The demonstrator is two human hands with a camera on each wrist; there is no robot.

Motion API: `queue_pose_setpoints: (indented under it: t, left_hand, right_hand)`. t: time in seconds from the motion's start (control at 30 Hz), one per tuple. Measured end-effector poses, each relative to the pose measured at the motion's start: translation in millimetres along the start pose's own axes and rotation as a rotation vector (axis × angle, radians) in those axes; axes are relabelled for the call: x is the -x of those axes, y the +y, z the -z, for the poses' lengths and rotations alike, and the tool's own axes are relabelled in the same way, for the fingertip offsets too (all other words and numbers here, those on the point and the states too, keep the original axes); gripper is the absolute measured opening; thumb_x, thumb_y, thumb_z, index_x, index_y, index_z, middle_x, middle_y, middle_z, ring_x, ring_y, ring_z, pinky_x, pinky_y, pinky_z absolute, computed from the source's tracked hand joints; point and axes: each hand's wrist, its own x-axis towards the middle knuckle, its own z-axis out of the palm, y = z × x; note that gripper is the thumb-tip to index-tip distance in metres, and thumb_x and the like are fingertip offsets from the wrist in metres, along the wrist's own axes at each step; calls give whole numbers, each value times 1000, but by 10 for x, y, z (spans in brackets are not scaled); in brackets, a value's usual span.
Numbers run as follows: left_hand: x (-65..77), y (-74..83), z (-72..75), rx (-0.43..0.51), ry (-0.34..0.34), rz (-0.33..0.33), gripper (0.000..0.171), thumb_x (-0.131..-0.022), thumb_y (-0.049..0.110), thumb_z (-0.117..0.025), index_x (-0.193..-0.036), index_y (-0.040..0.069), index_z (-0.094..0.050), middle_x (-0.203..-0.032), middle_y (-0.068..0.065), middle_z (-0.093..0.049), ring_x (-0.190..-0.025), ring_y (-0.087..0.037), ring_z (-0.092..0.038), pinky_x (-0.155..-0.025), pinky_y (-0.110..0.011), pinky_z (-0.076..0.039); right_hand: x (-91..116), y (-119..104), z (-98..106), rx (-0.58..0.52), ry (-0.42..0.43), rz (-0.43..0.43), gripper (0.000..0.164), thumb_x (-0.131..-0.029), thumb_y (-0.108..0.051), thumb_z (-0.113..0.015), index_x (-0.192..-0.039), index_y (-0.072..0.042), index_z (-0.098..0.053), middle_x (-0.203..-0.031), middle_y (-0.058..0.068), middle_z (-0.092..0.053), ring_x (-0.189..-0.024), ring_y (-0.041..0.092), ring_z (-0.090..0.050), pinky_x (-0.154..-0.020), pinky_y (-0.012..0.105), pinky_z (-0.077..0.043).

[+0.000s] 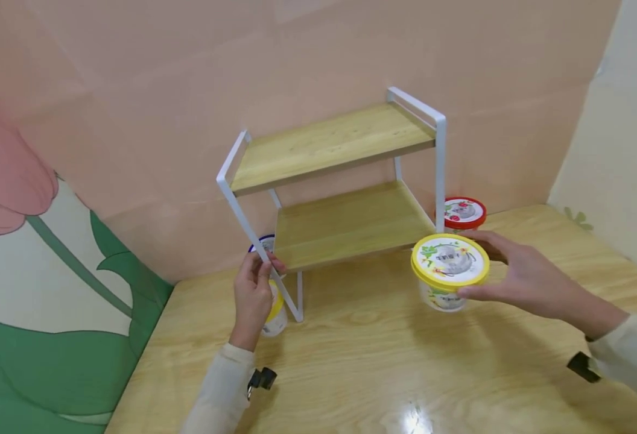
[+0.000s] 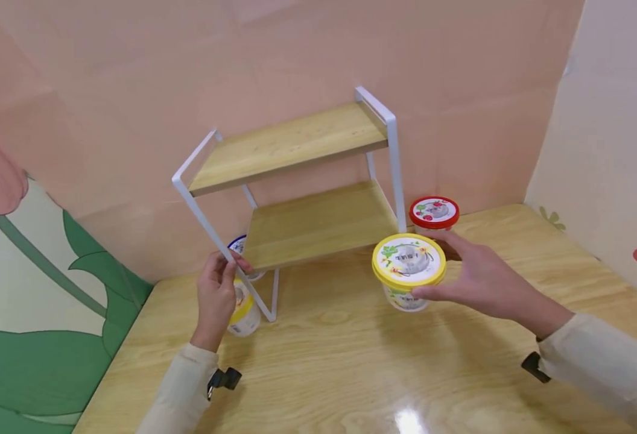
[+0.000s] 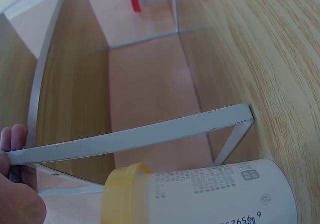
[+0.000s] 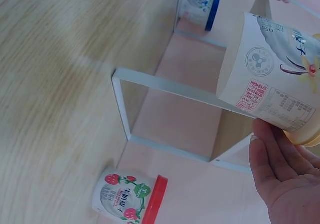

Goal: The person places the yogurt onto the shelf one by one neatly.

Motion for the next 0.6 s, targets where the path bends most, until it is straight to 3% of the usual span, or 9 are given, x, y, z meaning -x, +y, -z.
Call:
queue_pose_setpoints:
  t: [0.1, 0.2, 0.3, 0.43, 0.6]
  left_hand:
    - [-25, -30, -31, 17, -9, -11, 15, -103, 0, -45, -107, -11, -54, -95, -28, -64, -84, -7, -66, -87, -21, -58]
    - [-50, -42, -71, 35, -8, -28, 14, -102, -2, -45, -107, -12, -54, -94, -28, -63, -83, -6, -66, -85, -21, -59]
    - [-66, -49, -105, 50, 2, -43, 13, -102, -4, -45, -106, -13, -54, -92, -30, -63, -81, -5, -66, -83, -21, -59]
    - [-74, -49, -134, 50, 9, -47, 13, -101, -5, -45, -105, -13, -54, -92, -30, -63, -80, -4, -66, -82, -20, -59]
    - [-91, -53, -150, 31, 3, -43, 13, -102, -3, -45, -106, -11, -54, -93, -28, -64, -82, -5, -66, -84, -20, -58]
  right_hand:
    - [-13, 11, 35, 15, 3, -4, 88, -66, -40, -92, -142, -27, -48, -126, 5, -66, -112, 21, -60, -81, 20, -46]
    - [-23, 18, 74, 26, 8, -8, 88, -67, -40, -92, -142, -28, -48, -126, 6, -65, -113, 25, -61, -82, 23, -47]
    - [-26, 12, 103, 24, 25, -20, 88, -65, -39, -93, -141, -30, -50, -126, 5, -66, -111, 7, -60, -82, 21, -46]
    - [-48, -15, 141, 15, 50, -30, 90, -63, -37, -95, -140, -31, -51, -125, 6, -68, -104, -17, -48, -82, 9, -40]
    - [-98, -59, 199, 22, 65, -17, 91, -63, -38, -94, -142, -35, -49, -128, 8, -66, -103, -23, -44, -80, 5, -35]
